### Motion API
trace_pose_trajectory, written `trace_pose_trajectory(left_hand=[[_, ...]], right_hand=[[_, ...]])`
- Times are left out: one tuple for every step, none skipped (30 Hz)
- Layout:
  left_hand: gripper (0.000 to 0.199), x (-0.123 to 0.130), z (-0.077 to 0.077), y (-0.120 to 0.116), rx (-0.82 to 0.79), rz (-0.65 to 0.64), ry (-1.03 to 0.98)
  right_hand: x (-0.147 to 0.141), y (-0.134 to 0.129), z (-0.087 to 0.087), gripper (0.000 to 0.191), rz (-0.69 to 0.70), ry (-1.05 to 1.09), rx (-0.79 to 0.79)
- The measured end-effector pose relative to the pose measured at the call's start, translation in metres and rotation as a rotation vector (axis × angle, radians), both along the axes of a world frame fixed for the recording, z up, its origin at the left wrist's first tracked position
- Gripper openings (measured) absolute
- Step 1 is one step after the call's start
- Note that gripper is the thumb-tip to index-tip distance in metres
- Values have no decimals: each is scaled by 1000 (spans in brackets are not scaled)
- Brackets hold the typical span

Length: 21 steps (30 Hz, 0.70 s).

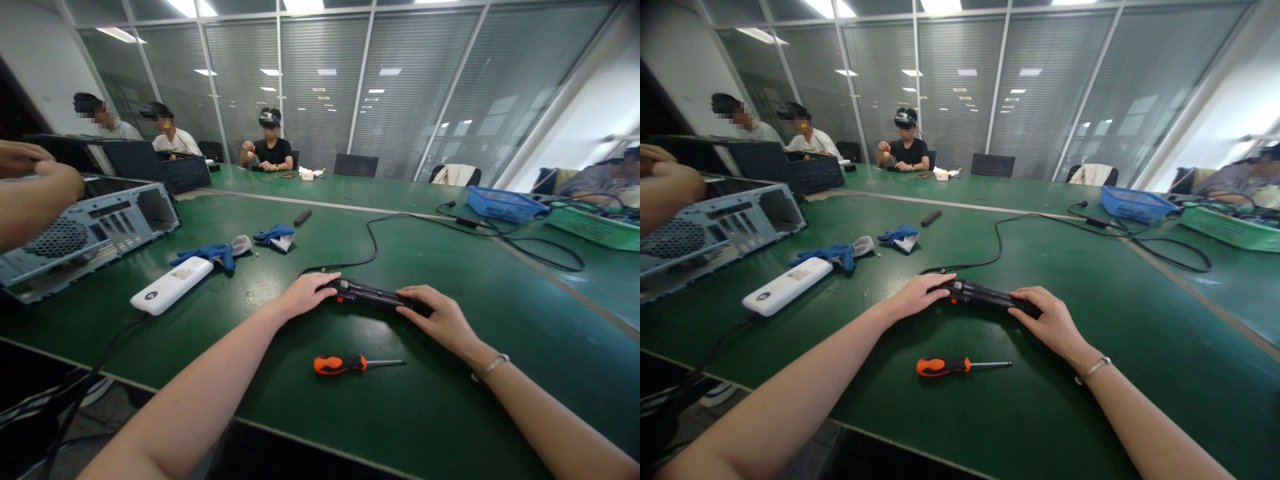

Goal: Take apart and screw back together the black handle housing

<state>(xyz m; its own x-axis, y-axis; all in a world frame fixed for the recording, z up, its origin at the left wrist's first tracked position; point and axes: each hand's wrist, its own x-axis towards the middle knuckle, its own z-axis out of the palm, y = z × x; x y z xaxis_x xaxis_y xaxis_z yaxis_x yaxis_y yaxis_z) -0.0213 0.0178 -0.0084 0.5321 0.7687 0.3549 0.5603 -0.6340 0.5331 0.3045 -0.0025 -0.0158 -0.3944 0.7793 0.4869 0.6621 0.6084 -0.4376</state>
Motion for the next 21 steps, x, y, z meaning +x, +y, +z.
trace_pose_trajectory(left_hand=[[41, 1, 1, 0, -15, 6, -7], [41, 1, 1, 1, -28, 10, -15], [41, 2, 2, 1, -43, 9, -23], [41, 2, 3, 1, -62, 6, -35], [42, 2, 4, 1, -84, 1, -49], [42, 2, 4, 0, -110, -7, -64], [42, 1, 5, 0, -136, -12, -82], [43, 1, 5, -1, -166, -20, -96], [43, 0, 5, -2, -187, -17, -104], [44, 0, 5, -3, -203, -10, -106], [43, -1, 6, -3, -211, -9, -100], [42, -1, 6, -4, -211, 1, -98], [42, -1, 7, -5, -210, 4, -100], [42, 0, 8, -6, -208, 4, -103], [42, 0, 10, -7, -205, 7, -106], [41, 0, 11, -8, -202, 6, -105], [41, 1, 13, -8, -196, 7, -105], [40, 1, 14, -9, -192, 8, -104], [41, 1, 15, -10, -189, 9, -102], [43, 0, 16, -10, -187, 9, -100], [47, 0, 16, -10, -184, 5, -96]], right_hand=[[0, 1, 0, 33, 5, -7, -6], [1, 1, 0, 33, 7, -11, -10], [1, 2, 0, 33, 6, -13, -13], [1, 2, 1, 33, 4, -14, -16], [1, 2, 1, 33, 5, -14, -20], [1, 1, 2, 33, 8, -11, -25], [1, 1, 3, 34, 12, -7, -30], [1, 1, 4, 36, 18, -4, -35], [1, 0, 5, 38, 23, -6, -39], [2, 0, 5, 39, 26, -15, -39], [2, 0, 4, 41, 28, -31, -36], [3, 0, 4, 41, 30, -51, -29], [3, 0, 3, 41, 29, -70, -20], [3, 0, 1, 41, 28, -84, -10], [3, 0, 0, 41, 26, -89, -1], [3, -1, -1, 40, 25, -87, 8], [3, -1, -2, 40, 24, -82, 15], [3, -2, -3, 40, 25, -77, 22], [3, -2, -4, 40, 25, -71, 30], [2, -2, -5, 40, 25, -66, 35], [2, -3, -5, 40, 23, -63, 38]])
